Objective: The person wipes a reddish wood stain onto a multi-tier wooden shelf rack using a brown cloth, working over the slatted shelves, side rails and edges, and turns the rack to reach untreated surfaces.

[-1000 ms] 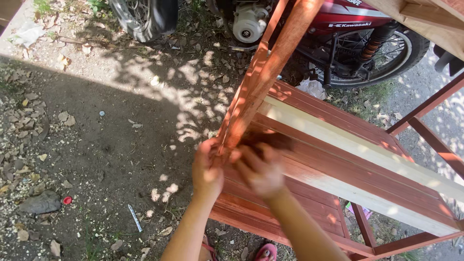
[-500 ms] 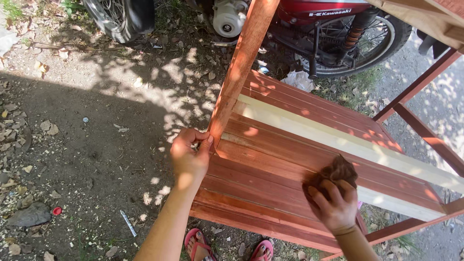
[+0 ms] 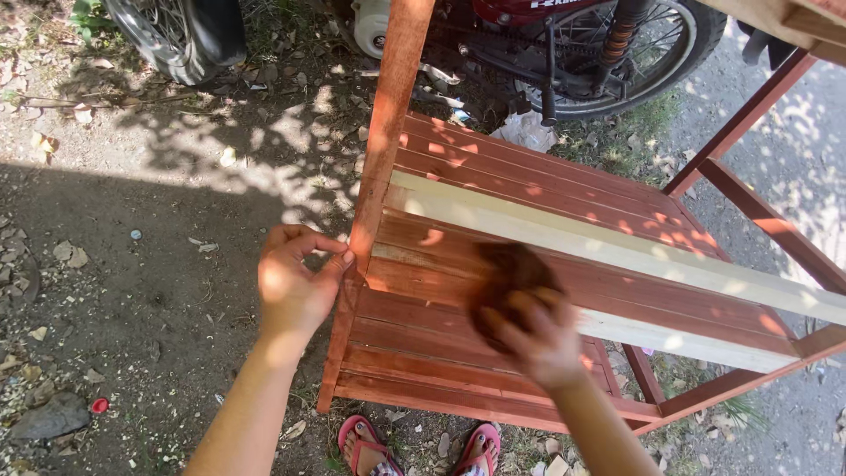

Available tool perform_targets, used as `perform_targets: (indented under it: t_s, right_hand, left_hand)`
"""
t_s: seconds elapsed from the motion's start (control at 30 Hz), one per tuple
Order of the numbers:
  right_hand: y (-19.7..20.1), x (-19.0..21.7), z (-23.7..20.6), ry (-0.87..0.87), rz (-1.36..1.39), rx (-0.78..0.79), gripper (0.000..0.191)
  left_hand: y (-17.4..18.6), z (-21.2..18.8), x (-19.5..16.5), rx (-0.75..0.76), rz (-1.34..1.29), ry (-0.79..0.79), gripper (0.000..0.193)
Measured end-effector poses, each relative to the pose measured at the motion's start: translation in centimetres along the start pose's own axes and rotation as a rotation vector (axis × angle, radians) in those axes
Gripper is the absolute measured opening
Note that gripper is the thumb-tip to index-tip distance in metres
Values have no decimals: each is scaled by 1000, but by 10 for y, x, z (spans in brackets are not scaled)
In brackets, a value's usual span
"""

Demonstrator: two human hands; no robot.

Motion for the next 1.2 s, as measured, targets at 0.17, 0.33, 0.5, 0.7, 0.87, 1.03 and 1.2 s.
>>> perform_targets:
  t_s: [0.17, 0.33, 0.5, 0.7, 0.87, 1.03, 1.2]
  right_hand:
    - [55, -53, -60, -636, -44, -12, 49]
    - [4, 14, 33, -622, 139, -83, 48]
    - [-66, 92, 158, -801, 354, 261, 32]
    - [-25, 62, 133, -498, 459, 181, 40]
    - [-46, 59, 170, -838, 427, 607, 35]
    - [-41, 79, 168, -794, 471, 452, 40]
    - [-15, 78, 149, -683, 709, 195, 48]
  left_hand:
    - [2, 9, -9, 38, 144, -39, 14]
    - [4, 15, -16, 105, 310, 59, 12]
    - [4, 16, -17, 102, 352, 38, 14]
    - [4, 11, -23, 71, 317, 15, 15]
    - [2, 11, -41, 210, 365, 277, 28]
    - [7, 11, -57, 242, 465, 267, 39]
    - [9, 9, -51, 191, 499, 104, 30]
Point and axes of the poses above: each hand's wrist, its own z-axis towards the middle knuckle, its own y-axis out of the back of the hand, x = y × z, the point moved 1 cm from there along z, towards the middle knuckle, and after that the axes turned 1 degree about -x, right-handed, at the moved point
